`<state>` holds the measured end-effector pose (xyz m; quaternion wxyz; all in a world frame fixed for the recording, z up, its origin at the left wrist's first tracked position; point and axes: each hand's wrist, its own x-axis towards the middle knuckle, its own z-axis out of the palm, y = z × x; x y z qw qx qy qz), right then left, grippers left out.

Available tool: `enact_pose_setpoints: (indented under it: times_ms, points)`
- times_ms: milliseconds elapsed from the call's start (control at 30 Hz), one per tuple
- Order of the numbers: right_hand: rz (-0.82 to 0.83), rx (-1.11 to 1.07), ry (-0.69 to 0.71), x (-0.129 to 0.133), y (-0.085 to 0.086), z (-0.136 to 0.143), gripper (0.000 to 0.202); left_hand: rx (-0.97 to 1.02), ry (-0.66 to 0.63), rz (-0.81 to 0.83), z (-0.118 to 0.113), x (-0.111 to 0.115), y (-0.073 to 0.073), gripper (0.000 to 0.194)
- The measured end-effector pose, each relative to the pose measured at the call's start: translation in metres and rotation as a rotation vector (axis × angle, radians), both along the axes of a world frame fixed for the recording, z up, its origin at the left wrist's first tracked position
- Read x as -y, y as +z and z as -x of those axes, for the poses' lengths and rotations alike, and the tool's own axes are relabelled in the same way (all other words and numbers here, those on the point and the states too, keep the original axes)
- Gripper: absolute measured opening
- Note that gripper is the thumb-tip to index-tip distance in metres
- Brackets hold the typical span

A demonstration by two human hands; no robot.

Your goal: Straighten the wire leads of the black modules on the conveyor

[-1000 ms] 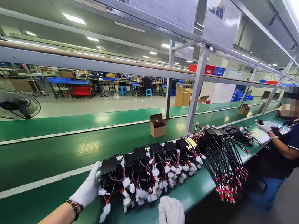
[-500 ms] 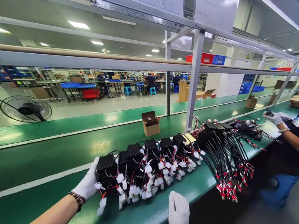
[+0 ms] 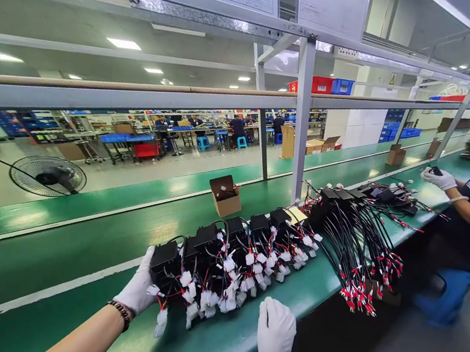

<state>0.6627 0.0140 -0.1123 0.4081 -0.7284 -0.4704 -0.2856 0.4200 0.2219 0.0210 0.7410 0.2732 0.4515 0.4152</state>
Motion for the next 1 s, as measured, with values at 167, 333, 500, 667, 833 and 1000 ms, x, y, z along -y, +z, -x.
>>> enact_pose_setpoints:
  times_ms: [167, 333, 500, 667, 833, 1000]
  points:
    - [0.017, 0.000, -0.007, -0.001, 0.002, 0.000, 0.027, 0.021, 0.003, 0.013, -0.004, 0.002, 0.002, 0.053]
    - [0.055, 0.004, -0.005, -0.001, 0.003, -0.001, 0.029, 0.021, 0.007, 0.024, -0.004, -0.002, -0.005, 0.055]
    - [0.084, 0.027, -0.009, -0.001, 0.001, -0.004, 0.031, 0.033, -0.007, 0.012, -0.006, -0.006, -0.012, 0.061]
    - [0.120, 0.061, -0.019, -0.001, -0.002, -0.009, 0.033, 0.064, -0.038, 0.003, -0.008, -0.005, -0.010, 0.063]
    - [0.149, 0.112, -0.003, 0.000, -0.003, -0.015, 0.039, 0.092, -0.070, -0.004, -0.009, -0.003, -0.005, 0.069]
    - [0.176, 0.167, 0.034, 0.000, -0.005, -0.025, 0.047, 0.045, -0.037, 0.037, 0.007, -0.006, -0.013, 0.081]
